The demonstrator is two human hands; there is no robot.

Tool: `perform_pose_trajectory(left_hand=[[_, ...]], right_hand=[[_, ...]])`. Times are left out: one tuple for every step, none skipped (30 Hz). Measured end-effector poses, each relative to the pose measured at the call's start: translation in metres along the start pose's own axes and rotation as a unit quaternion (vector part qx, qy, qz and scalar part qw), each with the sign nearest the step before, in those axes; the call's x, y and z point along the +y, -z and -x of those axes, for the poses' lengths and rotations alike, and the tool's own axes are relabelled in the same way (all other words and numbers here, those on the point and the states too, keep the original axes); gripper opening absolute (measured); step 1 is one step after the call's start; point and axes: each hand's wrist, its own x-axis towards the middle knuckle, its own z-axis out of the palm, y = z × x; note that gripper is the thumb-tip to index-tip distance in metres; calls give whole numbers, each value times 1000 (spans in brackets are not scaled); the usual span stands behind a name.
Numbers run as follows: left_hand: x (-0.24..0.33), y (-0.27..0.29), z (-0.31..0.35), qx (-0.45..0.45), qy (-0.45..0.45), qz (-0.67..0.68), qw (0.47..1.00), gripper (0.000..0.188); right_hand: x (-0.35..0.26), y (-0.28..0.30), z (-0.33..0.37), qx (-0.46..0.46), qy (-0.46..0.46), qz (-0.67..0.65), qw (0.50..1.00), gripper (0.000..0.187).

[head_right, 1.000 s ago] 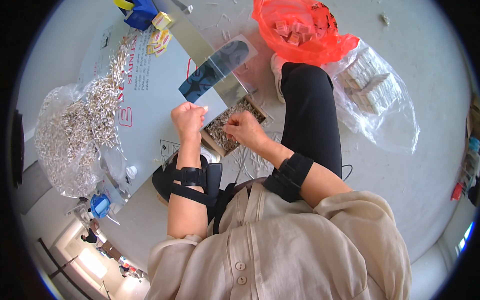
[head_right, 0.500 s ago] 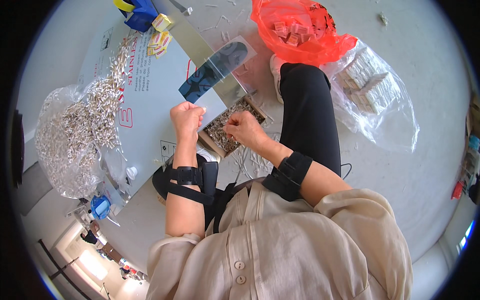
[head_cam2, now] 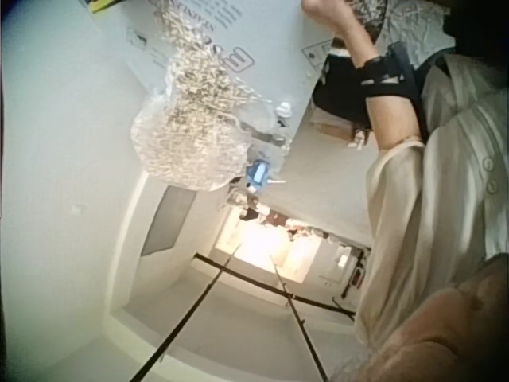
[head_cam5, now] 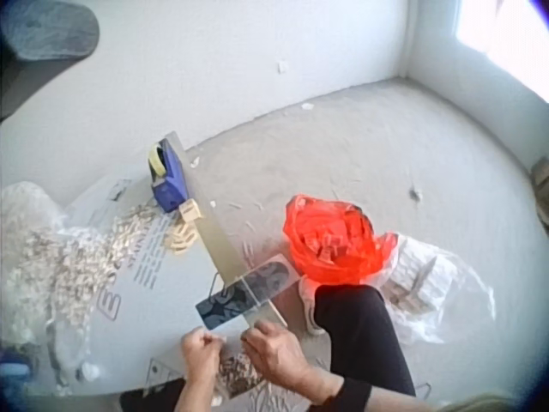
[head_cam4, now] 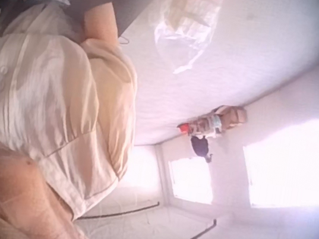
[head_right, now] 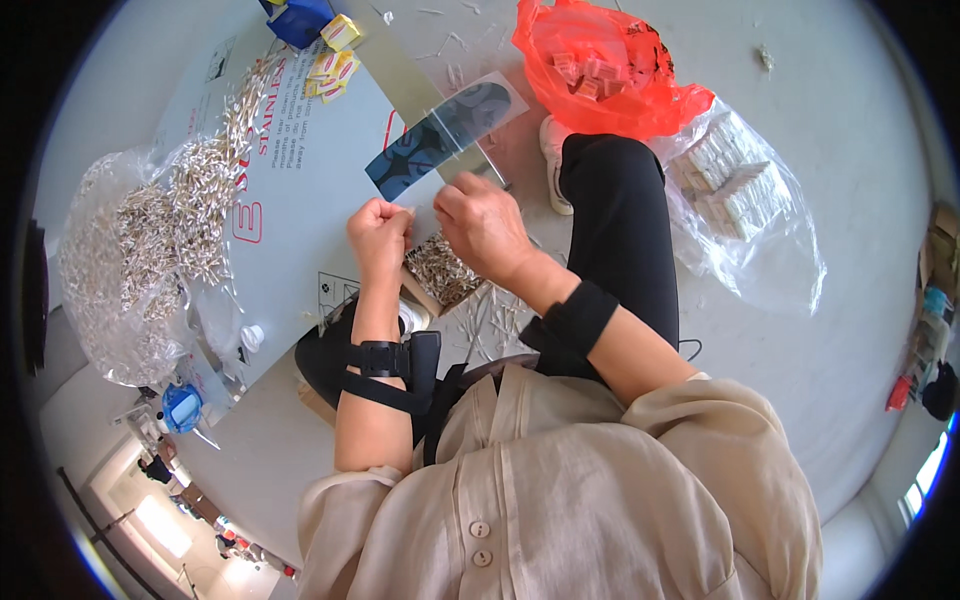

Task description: Packing small items into plastic bags, using tape and scissors to secure them.

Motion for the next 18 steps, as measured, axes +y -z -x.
perform_pose_trajectory(left_hand=[[-2, 1, 2, -8, -4, 85, 996, 17], [-3, 3, 4, -14, -9, 169, 986, 16], [-4, 5, 6, -12, -7, 173, 985, 16], [-5, 7, 7, -11, -5, 193, 981, 16], [-4, 8, 9, -10, -2, 213, 977, 16], [-3, 10, 9, -9, 0, 218, 976, 16], [-2, 10, 9, -10, 7, 221, 975, 16], [-1, 12, 8, -10, 13, 224, 975, 17], [-2, 12, 8, -8, 16, 230, 973, 17], [-3, 13, 7, -15, 15, 235, 972, 17], [-4, 14, 7, -22, 14, 239, 971, 16], [-5, 15, 7, -20, 18, 244, 969, 16], [-6, 15, 7, -23, 12, 239, 971, 16], [-6, 15, 6, -28, 6, 234, 972, 16], [-6, 15, 6, -28, 9, 238, 971, 16], [-6, 15, 5, -39, 2, 226, 973, 14], [-8, 15, 6, -48, -4, 214, 976, 12], [-10, 14, 5, -49, -1, 216, 975, 12]], right_hand=[[5, -3, -5, -15, 28, 38, 999, 14], [5, -5, -11, -19, 30, 40, 999, 14], [3, -8, -16, -26, 61, 89, 994, 16], [3, -11, -20, -33, 93, 137, 986, 18], [3, -14, -22, -37, 96, 139, 985, 18], [4, -18, -23, -55, 111, 165, 979, 18], [5, -20, -24, -72, 127, 190, 971, 18], [5, -22, -26, -78, 130, 193, 969, 18], [6, -24, -27, -81, 152, 217, 961, 17], [7, -25, -28, -83, 173, 240, 952, 16], [7, -26, -30, -89, 176, 242, 950, 16], [7, -27, -32, -109, 194, 268, 937, 14], [8, -27, -35, -128, 212, 294, 923, 12], [12, -25, -38, -132, 213, 297, 921, 12], [16, -23, -43, -153, 204, 287, 923, 13], [20, -20, -48, -173, 194, 278, 925, 14], [20, -17, -54, -202, 167, 265, 928, 13], [22, -17, -57, -205, 166, 266, 927, 13]])
